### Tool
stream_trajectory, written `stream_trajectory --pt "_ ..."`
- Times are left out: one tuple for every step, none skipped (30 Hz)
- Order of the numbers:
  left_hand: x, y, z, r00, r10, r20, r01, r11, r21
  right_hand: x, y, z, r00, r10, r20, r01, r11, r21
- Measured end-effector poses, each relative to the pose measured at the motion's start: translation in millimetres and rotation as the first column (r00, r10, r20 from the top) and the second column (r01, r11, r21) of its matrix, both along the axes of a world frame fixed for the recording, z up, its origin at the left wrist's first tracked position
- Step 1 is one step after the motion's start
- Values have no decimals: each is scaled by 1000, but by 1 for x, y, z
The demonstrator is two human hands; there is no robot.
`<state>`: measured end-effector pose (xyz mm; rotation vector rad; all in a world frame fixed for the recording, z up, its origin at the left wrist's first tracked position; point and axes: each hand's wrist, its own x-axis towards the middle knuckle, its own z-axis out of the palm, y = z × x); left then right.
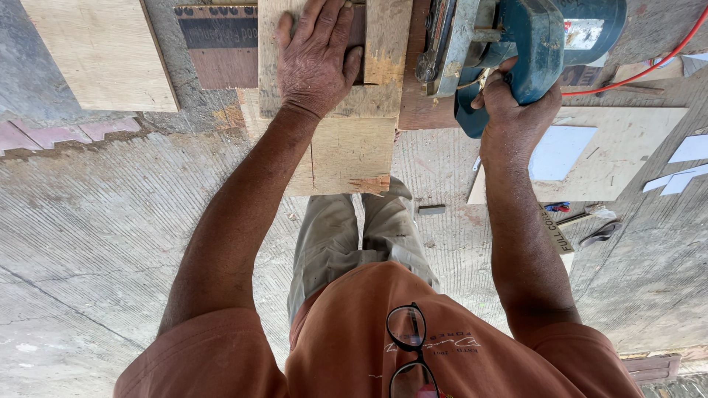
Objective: The person marks a line on a piece of plywood using a pencil and a square, then uses a circular saw to cut along the marked line. The person handles the wood and saw with both hands, completing the cut and setting the saw aside.
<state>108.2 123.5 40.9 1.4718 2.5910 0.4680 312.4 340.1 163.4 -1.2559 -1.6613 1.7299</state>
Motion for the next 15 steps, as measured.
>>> stream_trajectory --pt "0 1 0 1000 2 7 -1 1000 -1 0 1 -1 1000 1 -12 -1 1000 1" --pt "0 1 0 1000 3 13 -3 1000 -1 0 1 -1 1000 2 -26 -2 1000 2" --pt "0 1 0 1000 4 12 -4 1000 -1 0 2 -2 999 3 -40 -3 1000 5" --pt "0 2 0 1000 5 12 -5 1000 -2 0 3 -2 999 5 -42 -4 1000 7" --pt "0 1 0 1000 5 12 -5 1000 -4 0 4 -2 999 6 -44 -6 1000 6" --pt "0 1 -1 1000 4 14 -4 1000 -6 0 4 -2 999 8 -45 -7 1000 7" --pt "0 1 -1 1000 2 15 -2 1000 -5 0 5 -2 999 12 -48 -11 1000 11" --pt "0 1 -2 1000 1 16 -1 1000 -6 0 5 -2 999 16 -52 -16 1000 14" --pt "1 1 -2 1000 3 12 -3 1000 -2 -1 5 -1 998 21 -54 -20 1000 16" --pt "1 2 -3 1000 6 7 -6 1000 2 -1 6 -1 998 20 -65 -19 1000 20" --pt "1 2 -3 1000 9 0 -9 1000 7 -2 6 -1 997 20 -77 -19 1000 23" --pt "2 2 -3 1000 11 9 -11 1000 7 -2 6 -1 996 21 -88 -18 1000 25" --pt "2 2 -3 1000 12 18 -12 1000 7 -2 7 -1 996 19 -87 -17 1000 19" --pt "2 2 -4 1000 13 24 -13 1000 9 -3 7 -2 996 16 -88 -15 1000 16" --pt "2 3 -4 1000 10 18 -10 1000 3 -3 8 -2 996 13 -89 -12 1000 13"
